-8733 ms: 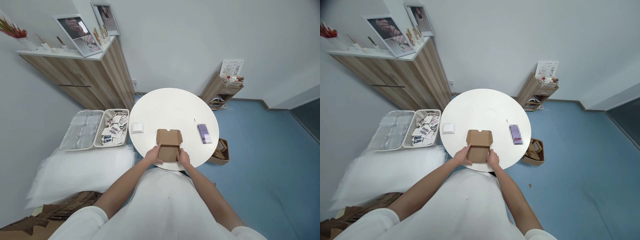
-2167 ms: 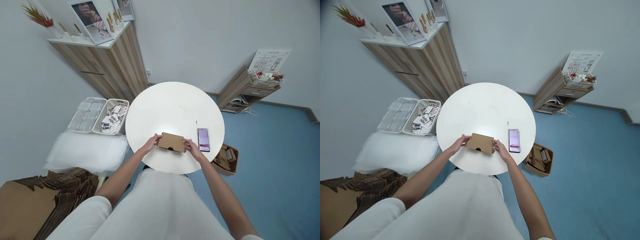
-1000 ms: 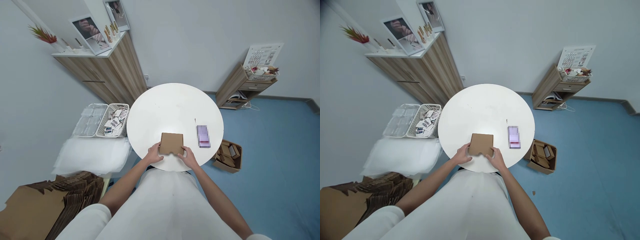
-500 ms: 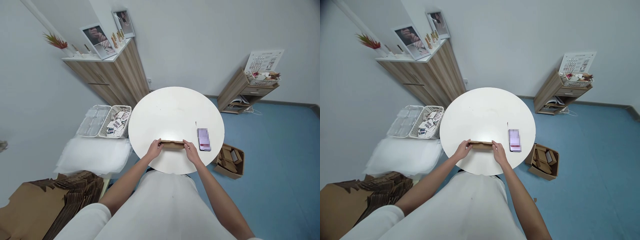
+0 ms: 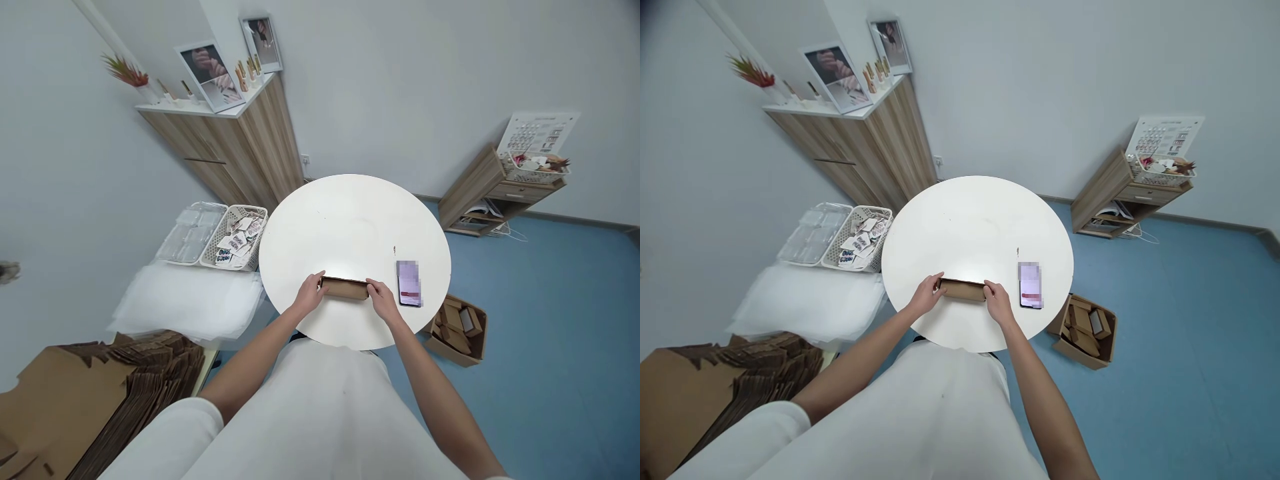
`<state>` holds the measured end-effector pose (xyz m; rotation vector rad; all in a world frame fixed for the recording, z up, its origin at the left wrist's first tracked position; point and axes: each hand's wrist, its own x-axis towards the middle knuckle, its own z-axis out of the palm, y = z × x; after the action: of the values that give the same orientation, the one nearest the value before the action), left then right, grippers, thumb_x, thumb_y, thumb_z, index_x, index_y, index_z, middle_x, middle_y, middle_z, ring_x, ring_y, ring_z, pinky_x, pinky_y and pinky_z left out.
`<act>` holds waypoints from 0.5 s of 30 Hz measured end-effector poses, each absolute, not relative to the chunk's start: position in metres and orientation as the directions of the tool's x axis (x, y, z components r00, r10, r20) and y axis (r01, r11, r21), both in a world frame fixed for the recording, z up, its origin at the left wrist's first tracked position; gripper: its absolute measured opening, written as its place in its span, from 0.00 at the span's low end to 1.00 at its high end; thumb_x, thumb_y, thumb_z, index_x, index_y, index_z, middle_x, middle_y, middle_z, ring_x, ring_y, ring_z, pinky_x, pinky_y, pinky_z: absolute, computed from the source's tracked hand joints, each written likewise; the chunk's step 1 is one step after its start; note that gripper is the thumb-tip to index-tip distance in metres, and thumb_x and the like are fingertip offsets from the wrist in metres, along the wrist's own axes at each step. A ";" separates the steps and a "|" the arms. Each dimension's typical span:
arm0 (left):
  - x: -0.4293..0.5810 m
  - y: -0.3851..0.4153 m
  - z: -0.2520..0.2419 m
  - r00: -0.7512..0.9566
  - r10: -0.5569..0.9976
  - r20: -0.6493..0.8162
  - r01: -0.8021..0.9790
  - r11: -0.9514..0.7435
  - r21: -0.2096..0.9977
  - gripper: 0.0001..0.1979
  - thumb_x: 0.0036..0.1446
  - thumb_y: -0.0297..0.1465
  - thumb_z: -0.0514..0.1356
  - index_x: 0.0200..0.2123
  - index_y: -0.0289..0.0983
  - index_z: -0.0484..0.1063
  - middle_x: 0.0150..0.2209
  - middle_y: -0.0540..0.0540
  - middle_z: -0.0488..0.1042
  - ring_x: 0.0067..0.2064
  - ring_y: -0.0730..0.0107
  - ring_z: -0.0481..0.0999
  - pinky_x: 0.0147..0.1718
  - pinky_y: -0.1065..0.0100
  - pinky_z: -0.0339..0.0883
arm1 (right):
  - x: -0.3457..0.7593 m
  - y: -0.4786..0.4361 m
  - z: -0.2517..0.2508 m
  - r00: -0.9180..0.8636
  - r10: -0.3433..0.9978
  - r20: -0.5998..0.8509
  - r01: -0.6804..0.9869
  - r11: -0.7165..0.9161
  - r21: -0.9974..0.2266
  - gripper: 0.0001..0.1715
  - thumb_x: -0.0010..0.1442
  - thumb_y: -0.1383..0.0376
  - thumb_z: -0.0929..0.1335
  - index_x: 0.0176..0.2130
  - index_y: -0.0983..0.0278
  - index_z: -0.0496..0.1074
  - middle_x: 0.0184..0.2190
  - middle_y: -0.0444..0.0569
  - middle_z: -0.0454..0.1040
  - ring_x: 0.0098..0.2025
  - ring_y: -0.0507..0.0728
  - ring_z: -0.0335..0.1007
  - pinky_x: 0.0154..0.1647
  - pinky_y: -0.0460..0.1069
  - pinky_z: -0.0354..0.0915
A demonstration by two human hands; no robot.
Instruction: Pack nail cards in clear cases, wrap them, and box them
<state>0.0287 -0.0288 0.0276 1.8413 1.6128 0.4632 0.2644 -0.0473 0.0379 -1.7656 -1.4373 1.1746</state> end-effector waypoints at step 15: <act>0.019 -0.028 0.024 0.161 0.965 -0.207 0.580 0.077 0.811 0.24 0.46 0.28 0.55 0.50 0.39 0.64 0.38 0.47 0.70 0.33 0.72 0.69 0.34 0.68 0.66 | 0.271 -0.047 0.032 0.040 0.965 -0.259 0.409 -0.253 -0.877 0.24 0.56 0.52 0.58 0.48 0.59 0.68 0.47 0.50 0.68 0.50 0.58 0.63 0.51 0.55 0.58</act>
<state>0.0192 -0.0280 0.0237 1.6038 1.5185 0.5822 0.2709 -0.0469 0.0323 -1.7210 -1.3927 1.1877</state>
